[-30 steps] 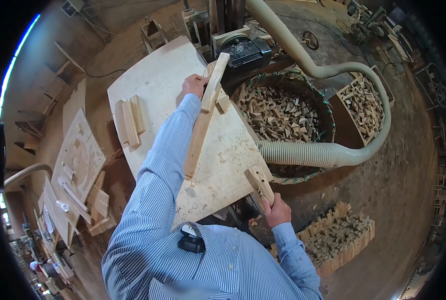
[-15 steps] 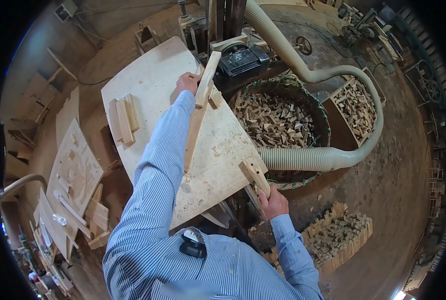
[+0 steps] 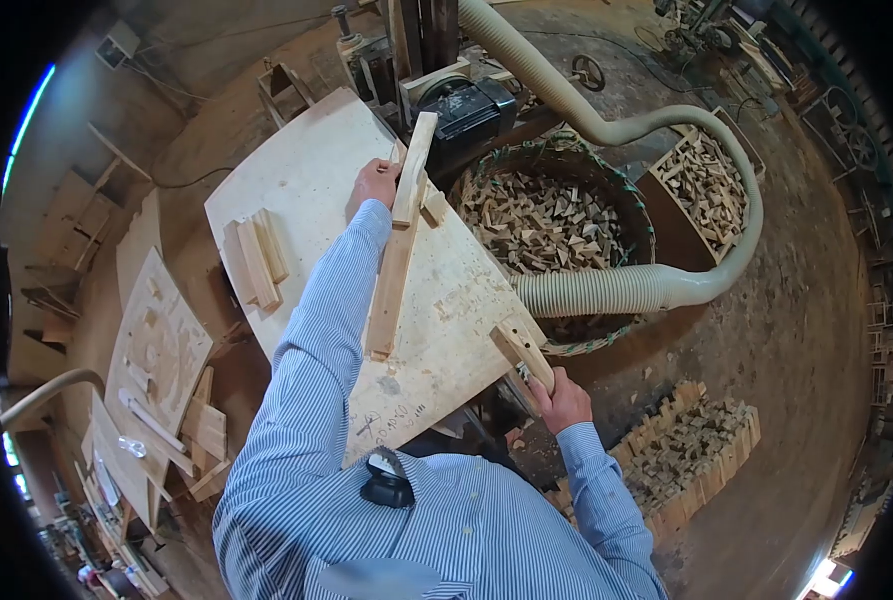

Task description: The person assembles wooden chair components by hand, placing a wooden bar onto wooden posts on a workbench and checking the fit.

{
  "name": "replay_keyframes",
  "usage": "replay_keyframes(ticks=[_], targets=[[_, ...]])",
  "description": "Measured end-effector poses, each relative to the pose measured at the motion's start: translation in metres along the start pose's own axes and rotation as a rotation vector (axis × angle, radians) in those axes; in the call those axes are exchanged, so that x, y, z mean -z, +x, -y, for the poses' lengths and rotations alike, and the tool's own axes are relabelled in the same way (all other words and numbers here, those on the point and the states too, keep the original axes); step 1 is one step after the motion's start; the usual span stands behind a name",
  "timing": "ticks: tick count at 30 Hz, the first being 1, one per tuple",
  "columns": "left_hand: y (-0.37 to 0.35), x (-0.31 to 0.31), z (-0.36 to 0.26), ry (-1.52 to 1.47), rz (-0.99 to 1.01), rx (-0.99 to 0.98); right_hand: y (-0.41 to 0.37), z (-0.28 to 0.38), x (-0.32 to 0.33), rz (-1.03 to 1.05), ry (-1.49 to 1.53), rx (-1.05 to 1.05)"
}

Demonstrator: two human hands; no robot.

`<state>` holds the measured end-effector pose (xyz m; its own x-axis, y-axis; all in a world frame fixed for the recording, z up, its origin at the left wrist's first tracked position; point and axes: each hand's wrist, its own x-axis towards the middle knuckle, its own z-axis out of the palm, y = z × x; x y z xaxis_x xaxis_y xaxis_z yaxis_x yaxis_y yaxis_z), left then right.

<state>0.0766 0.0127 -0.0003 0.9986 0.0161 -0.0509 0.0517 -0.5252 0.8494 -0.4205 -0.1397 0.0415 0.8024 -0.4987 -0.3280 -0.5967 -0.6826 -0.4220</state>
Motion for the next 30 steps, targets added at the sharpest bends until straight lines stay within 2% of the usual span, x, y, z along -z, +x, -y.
replay_keyframes(ticks=[5, 8, 11, 13, 14, 16, 17, 19, 21, 23, 25, 30], targets=[[-0.031, -0.009, 0.008, -0.032, 0.003, -0.019, -0.024, -0.023, 0.001, -0.003, 0.006, -0.001], [-0.041, -0.021, 0.015, -0.164, -0.058, -0.041, -0.037, -0.039, 0.002, -0.004, 0.011, 0.001], [-0.056, -0.019, 0.011, -0.247, -0.029, 0.038, -0.05, -0.052, 0.001, -0.02, 0.017, 0.019], [-0.06, -0.019, 0.006, -0.567, 0.044, 0.237, -0.058, -0.06, 0.002, -0.007, 0.0, -0.001], [-0.063, -0.016, 0.009, -0.564, 0.044, 0.236, -0.062, -0.064, 0.003, -0.006, 0.003, -0.001], [-0.068, -0.006, 0.019, -0.819, 0.25, 0.247, -0.073, -0.072, 0.004, -0.128, 0.122, 0.071], [-0.082, 0.004, 0.01, -0.813, 0.248, 0.248, -0.075, -0.076, 0.002, -0.125, 0.127, 0.071], [-0.118, 0.029, -0.004, -0.945, 0.364, 0.295, -0.076, -0.082, 0.0, -0.39, 0.058, 0.267], [-0.153, 0.046, -0.012, -0.906, 0.451, 0.316, -0.057, -0.066, 0.005, -0.459, 0.117, 0.369], [-0.185, 0.053, -0.019, -0.876, 0.552, 0.331, -0.028, -0.026, 0.029, -0.48, 0.089, 0.556], [-0.213, 0.06, -0.021, -0.744, 0.752, 0.339, 0.015, 0.003, 0.032, -0.517, 0.132, 0.748], [-0.271, 0.065, -0.041, -0.72, 0.855, 0.385, 0.089, 0.066, 0.037, -0.454, -0.052, 1.153]])
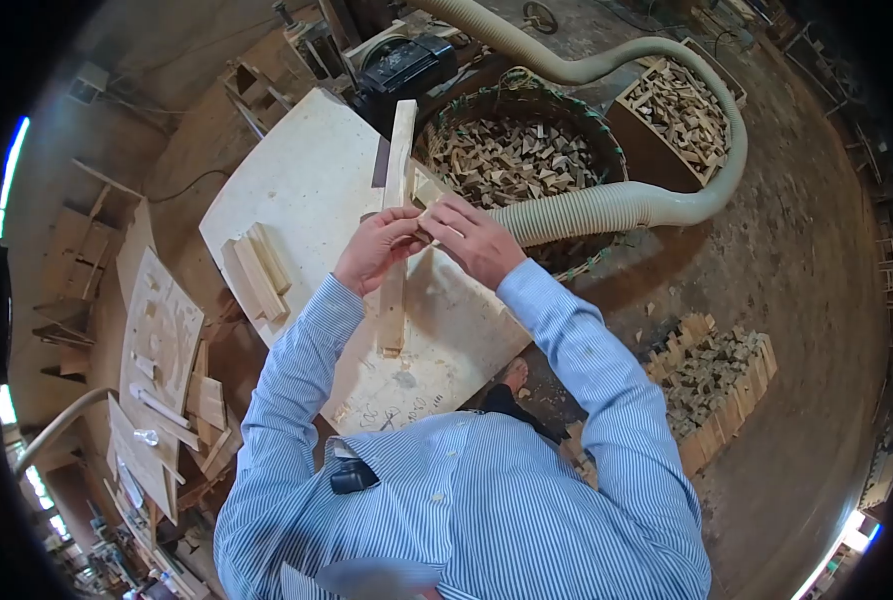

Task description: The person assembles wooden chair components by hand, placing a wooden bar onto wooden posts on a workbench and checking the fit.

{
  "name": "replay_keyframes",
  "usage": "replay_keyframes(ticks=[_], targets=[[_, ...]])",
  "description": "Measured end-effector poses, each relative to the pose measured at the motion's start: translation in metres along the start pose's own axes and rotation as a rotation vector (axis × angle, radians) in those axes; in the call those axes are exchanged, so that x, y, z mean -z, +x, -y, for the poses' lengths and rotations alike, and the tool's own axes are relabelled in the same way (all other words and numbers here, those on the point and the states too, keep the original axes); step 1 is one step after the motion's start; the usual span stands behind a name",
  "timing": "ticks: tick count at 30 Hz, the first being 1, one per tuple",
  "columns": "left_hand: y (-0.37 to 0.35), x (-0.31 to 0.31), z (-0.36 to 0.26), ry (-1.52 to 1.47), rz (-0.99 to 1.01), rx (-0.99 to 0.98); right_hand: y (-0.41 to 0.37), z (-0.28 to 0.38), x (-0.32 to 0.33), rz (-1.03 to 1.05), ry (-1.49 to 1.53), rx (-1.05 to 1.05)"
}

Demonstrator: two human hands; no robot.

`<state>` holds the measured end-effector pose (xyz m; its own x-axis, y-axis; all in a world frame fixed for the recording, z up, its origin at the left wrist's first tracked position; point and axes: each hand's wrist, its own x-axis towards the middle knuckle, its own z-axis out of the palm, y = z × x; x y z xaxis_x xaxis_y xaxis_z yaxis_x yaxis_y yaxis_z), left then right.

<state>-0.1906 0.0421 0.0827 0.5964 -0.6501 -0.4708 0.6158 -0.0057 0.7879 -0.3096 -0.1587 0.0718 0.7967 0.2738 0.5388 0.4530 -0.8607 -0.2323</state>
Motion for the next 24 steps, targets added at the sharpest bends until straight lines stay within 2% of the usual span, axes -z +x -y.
replay_keyframes(ticks=[4, 6, 7, 8, 9, 10, 13, 16, 18, 20, 24], targets=[[0.002, 0.006, 0.005, 0.008, -0.034, -0.009, 0.015, -0.022, -0.018, 0.059, 0.111, -0.045], [0.01, 0.013, 0.013, 0.372, -0.249, -0.36, 0.033, -0.029, -0.021, 0.047, 0.368, -0.6], [0.018, 0.022, 0.021, 0.647, -0.342, -0.518, 0.04, -0.041, -0.027, 0.055, 0.373, -0.601], [0.019, 0.024, 0.024, 0.645, -0.346, -0.517, 0.049, -0.058, -0.036, -0.064, 0.585, -0.807], [0.018, 0.024, 0.027, 0.897, -0.412, -0.669, 0.057, -0.073, -0.045, -0.187, 0.798, -1.011], [0.019, 0.024, 0.03, 1.152, -0.474, -0.82, 0.06, -0.09, -0.061, -0.184, 0.8, -1.012], [0.031, 0.022, 0.04, 1.294, -0.493, -0.806, 0.066, -0.117, -0.093, -0.153, 0.66, -0.926], [0.045, 0.022, 0.052, 1.347, -0.488, -0.795, 0.075, -0.121, -0.103, -0.096, 0.728, -0.958], [0.056, 0.023, 0.061, 1.346, -0.483, -0.799, 0.072, -0.123, -0.108, -0.068, 0.691, -0.901], [0.061, 0.022, 0.064, 1.343, -0.477, -0.799, 0.07, -0.121, -0.104, 0.085, 0.774, -1.027], [0.064, 0.015, 0.063, 1.442, -0.474, -0.769, 0.061, -0.136, -0.124, 0.069, 0.809, -0.97]])
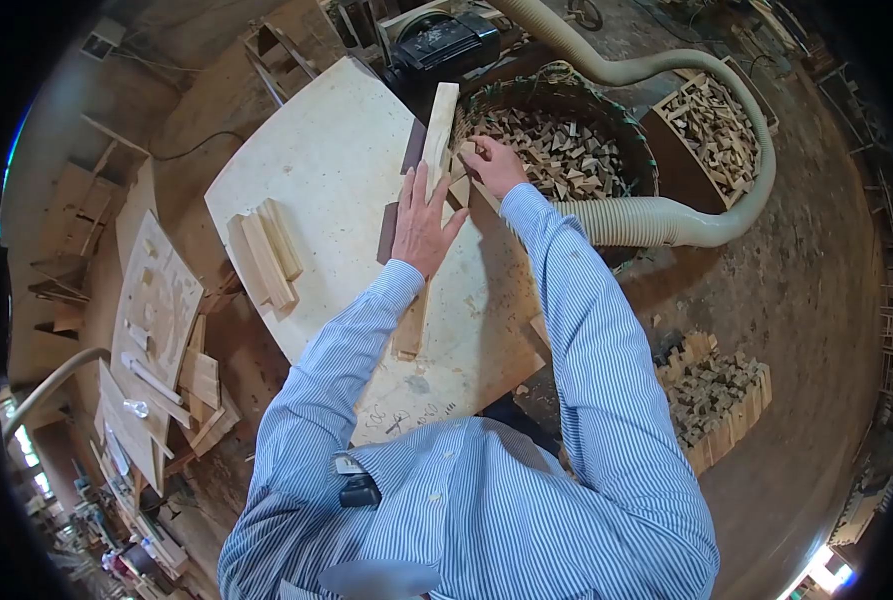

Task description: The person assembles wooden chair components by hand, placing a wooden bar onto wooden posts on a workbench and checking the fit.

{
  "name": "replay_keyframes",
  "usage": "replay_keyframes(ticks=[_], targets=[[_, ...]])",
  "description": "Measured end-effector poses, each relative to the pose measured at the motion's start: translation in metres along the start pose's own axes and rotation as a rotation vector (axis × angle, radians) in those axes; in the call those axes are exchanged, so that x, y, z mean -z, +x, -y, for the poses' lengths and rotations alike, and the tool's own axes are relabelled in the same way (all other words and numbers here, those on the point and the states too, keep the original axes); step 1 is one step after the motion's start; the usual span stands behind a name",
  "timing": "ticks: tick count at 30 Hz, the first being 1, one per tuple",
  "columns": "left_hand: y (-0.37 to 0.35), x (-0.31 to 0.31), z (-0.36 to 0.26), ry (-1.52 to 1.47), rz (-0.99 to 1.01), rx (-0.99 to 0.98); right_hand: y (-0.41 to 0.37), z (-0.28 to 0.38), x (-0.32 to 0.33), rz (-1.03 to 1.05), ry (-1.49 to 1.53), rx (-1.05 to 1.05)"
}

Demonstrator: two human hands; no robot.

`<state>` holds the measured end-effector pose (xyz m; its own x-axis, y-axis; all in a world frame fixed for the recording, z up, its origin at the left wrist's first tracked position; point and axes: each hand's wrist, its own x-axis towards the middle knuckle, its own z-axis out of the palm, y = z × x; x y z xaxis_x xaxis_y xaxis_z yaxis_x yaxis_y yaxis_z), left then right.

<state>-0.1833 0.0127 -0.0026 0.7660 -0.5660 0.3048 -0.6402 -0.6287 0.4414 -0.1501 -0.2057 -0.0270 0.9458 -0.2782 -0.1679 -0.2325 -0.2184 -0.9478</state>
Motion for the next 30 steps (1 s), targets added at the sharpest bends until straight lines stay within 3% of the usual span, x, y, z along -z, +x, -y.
replay_keyframes(ticks=[16, 19, 21, 23, 28, 30], targets=[[0.004, 0.007, -0.01, 0.07, 0.058, 0.064, -0.021, 0.01, -0.012, -0.072, -0.237, 0.01], [0.004, 0.008, -0.008, 0.064, 0.069, 0.061, -0.028, 0.005, -0.011, -0.102, -0.352, 0.14], [0.007, 0.007, -0.004, 0.079, 0.06, 0.051, -0.063, 0.013, -0.006, -0.118, -0.233, 0.041], [0.009, 0.006, 0.0, 0.081, 0.046, 0.046, -0.113, 0.013, 0.01, -0.089, -0.099, 0.109], [0.022, 0.007, 0.016, 0.099, 0.057, 0.047, -0.277, -0.004, 0.055, -0.147, -0.208, 0.008], [0.029, 0.007, 0.023, 0.102, 0.049, 0.042, -0.333, -0.006, 0.066, -0.191, -0.49, 0.101]])
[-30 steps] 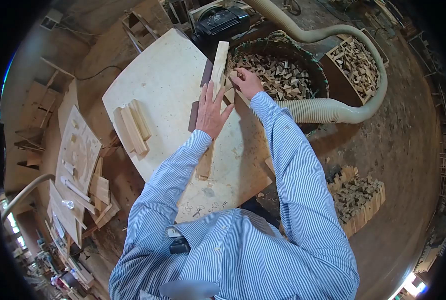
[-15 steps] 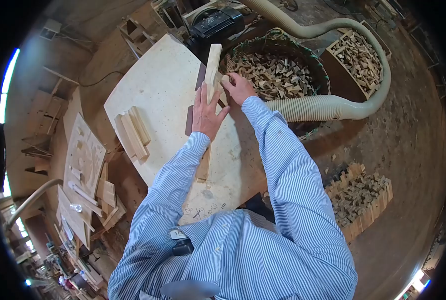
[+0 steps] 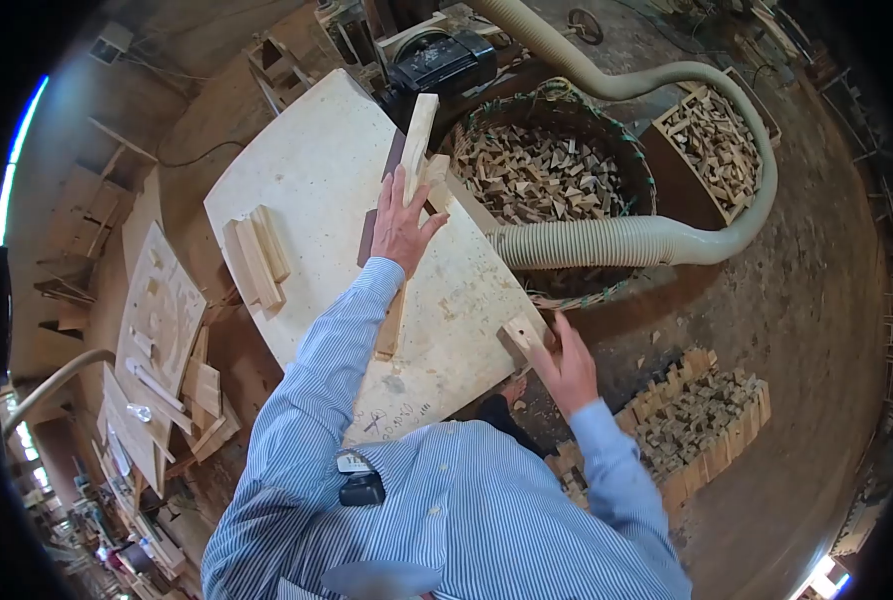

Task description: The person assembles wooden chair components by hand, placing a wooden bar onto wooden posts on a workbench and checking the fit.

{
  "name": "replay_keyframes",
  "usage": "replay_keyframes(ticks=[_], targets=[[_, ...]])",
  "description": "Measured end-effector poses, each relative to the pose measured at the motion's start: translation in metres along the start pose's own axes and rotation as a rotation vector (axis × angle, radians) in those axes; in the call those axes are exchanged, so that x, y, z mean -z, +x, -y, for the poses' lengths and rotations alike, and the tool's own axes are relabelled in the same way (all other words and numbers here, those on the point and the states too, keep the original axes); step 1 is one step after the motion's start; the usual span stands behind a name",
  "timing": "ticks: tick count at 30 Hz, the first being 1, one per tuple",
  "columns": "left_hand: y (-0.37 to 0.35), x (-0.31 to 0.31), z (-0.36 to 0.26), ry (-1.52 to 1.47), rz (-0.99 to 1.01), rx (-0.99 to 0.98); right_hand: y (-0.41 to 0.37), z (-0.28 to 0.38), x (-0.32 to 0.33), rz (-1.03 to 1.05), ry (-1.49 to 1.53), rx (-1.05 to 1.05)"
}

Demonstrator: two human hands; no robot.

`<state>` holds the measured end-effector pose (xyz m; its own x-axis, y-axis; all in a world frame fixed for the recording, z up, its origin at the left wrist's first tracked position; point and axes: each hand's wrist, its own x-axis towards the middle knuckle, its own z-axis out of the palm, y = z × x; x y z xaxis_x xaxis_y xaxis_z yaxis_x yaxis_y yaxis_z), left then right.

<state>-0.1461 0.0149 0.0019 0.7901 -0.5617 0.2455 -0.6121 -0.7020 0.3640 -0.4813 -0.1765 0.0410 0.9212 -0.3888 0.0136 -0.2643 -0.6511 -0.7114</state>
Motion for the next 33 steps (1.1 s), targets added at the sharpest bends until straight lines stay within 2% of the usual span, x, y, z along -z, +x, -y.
replay_keyframes(ticks=[3, 4, 6, 8, 10, 24, 33], targets=[[0.013, 0.0, 0.012, 0.011, 0.015, 0.007, -0.056, -0.007, 0.014, 0.147, -0.156, -0.147], [0.017, 0.0, 0.017, 0.015, 0.03, 0.012, -0.065, -0.005, 0.013, 0.147, -0.158, -0.144], [0.026, 0.003, 0.025, 0.016, 0.032, 0.012, -0.071, -0.006, 0.007, 0.16, -0.179, -0.27], [0.036, 0.007, 0.034, 0.015, 0.035, 0.012, -0.056, -0.002, 0.001, 0.146, -0.164, -0.256], [0.049, 0.008, 0.044, 0.01, 0.046, 0.024, -0.038, 0.003, -0.006, 0.228, -0.26, -0.314], [0.142, 0.007, 0.149, 0.011, -0.012, 0.009, 0.074, 0.054, -0.059, 0.161, -0.339, -0.26], [0.184, 0.014, 0.19, 0.054, 0.022, 0.036, 0.126, 0.07, -0.084, 0.166, -0.363, -0.267]])
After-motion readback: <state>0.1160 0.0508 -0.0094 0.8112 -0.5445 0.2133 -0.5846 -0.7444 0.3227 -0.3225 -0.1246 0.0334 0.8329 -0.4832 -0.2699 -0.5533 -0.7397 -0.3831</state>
